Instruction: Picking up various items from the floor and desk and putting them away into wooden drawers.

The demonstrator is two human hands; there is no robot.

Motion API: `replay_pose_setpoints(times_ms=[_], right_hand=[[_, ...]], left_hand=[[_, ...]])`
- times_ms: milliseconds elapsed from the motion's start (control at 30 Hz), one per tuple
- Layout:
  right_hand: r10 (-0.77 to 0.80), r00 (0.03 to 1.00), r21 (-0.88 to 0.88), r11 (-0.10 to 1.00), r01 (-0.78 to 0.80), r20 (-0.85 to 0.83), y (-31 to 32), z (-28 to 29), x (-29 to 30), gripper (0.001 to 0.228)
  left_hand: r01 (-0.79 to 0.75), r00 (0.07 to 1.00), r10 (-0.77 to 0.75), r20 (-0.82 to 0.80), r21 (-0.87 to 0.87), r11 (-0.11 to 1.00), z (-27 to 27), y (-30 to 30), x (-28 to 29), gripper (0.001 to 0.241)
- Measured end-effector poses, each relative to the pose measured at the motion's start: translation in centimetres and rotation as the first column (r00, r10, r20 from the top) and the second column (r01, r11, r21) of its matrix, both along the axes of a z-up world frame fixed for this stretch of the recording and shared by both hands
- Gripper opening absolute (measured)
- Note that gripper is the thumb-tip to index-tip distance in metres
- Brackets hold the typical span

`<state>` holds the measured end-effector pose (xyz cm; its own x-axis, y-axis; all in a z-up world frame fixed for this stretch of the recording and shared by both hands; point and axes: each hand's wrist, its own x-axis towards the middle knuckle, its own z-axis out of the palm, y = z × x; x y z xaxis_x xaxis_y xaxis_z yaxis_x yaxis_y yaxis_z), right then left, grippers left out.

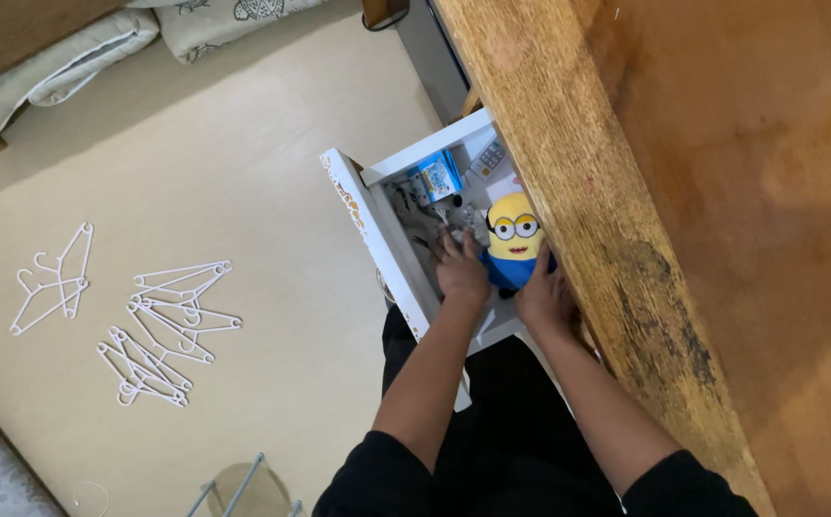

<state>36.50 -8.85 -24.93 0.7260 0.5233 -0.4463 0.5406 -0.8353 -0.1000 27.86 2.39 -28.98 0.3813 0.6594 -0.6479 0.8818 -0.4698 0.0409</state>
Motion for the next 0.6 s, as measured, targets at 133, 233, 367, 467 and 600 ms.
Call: replay_pose_setpoints(times_ms=[133, 233, 367, 467, 600], right_hand=[[0.203, 0.973, 0.023, 0.978, -0.207, 0.113, -1.2, 2.2, -1.8, 0.104], [0.321, 0.945, -0.13, 0.936, -0.327, -0.067, -0.7, 3.5, -2.3, 0.111], [0.478, 0.861, -0.351, 0.787, -0.507, -0.171, 1.3, -1.0, 1.4, 0.114], [0.626, 0.715, -0.166, 0.705, -0.689, -0.312, 4.8, -2.3, 4.4, 0.065], [0.669, 0.727, 0.188, 0.743, -0.643, -0.157, 12.0, 14.9, -2.3, 0.039]], left_hand=[[-0.049, 0.999, 0.049, -0.007, -0.27, 0.961, 7.5, 1.8, -0.3, 0.1], [-0.023, 0.993, 0.049, 0.104, -0.231, 0.973, 10.8, 0.3, -1.8, 0.09], [-0.158, 0.918, 0.167, 0.359, -0.055, 0.986, 15.6, -2.3, -5.9, 0.06], [-0.301, 0.662, 0.137, 0.737, 0.095, 0.949, 21.1, -4.9, -10.0, 0.044], [-0.514, 0.493, 0.211, 0.844, 0.087, 0.854, 24.5, -7.0, -15.5, 0.053]])
